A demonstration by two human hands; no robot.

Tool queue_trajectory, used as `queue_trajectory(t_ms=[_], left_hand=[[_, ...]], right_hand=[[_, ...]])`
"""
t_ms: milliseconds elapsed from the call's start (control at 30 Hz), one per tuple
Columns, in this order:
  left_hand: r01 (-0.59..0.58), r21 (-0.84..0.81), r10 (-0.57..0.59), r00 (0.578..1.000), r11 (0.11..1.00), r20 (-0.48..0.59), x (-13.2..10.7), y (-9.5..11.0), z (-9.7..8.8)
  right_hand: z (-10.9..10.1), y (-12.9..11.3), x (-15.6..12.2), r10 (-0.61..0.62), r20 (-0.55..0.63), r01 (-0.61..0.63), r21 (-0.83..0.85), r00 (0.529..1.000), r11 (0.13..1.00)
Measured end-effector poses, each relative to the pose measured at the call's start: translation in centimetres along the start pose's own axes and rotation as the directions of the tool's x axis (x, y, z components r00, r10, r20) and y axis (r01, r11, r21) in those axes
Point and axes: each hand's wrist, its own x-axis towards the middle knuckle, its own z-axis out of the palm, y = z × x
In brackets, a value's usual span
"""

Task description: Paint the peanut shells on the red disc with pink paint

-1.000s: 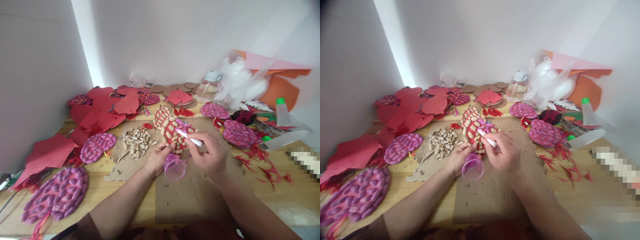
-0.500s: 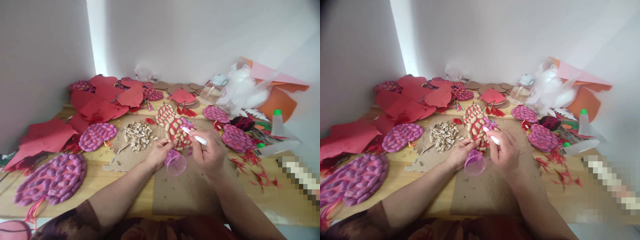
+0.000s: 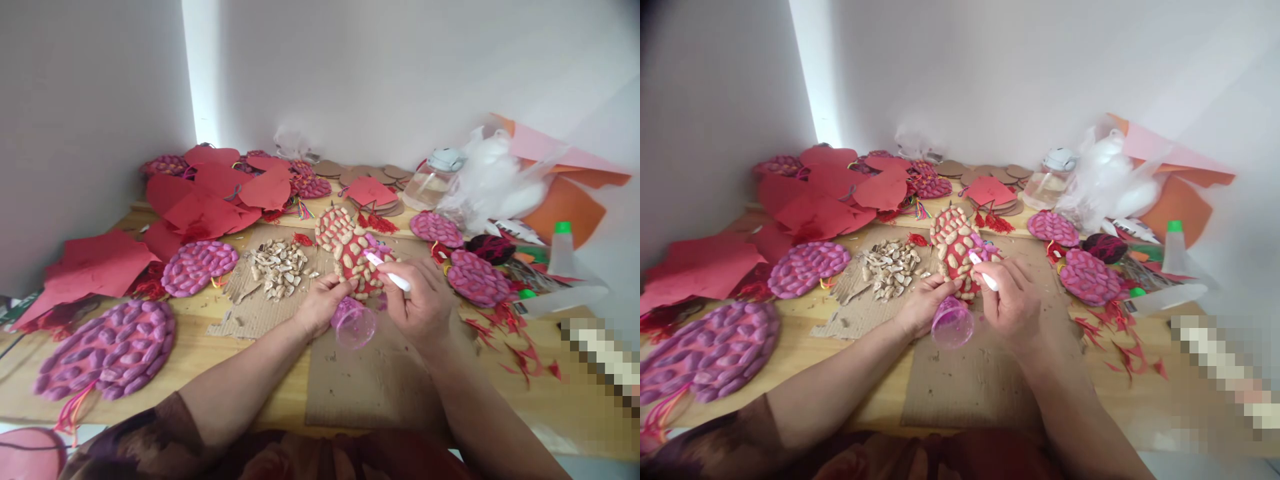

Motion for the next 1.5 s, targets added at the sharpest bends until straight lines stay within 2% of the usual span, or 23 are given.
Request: queue_trajectory(t_ms=[867,1067,1500], left_hand=[[0.014,-0.013,-0.014,1.000,1.000,0.008,-0.20,0.18,0.14],[-0.011,-0.018,0.011,1.000,1.000,-0.001,-0.08,0.01,0.11],[0.008,-0.008,-0.008,1.000,1.000,-0.001,0.09,-0.13,-0.17]], right_hand=[[-0.06,0.09,0.22,-0.056,0.021,0.057,-0.021,0.998,0.998],[-0.12,0.23,0.07,-0.031,0.008,0.031,-0.012,0.999,0.999],[-0.19,0.55,-0.39,0.031,-0.052,-0.031,0.019,0.998,0.999]])
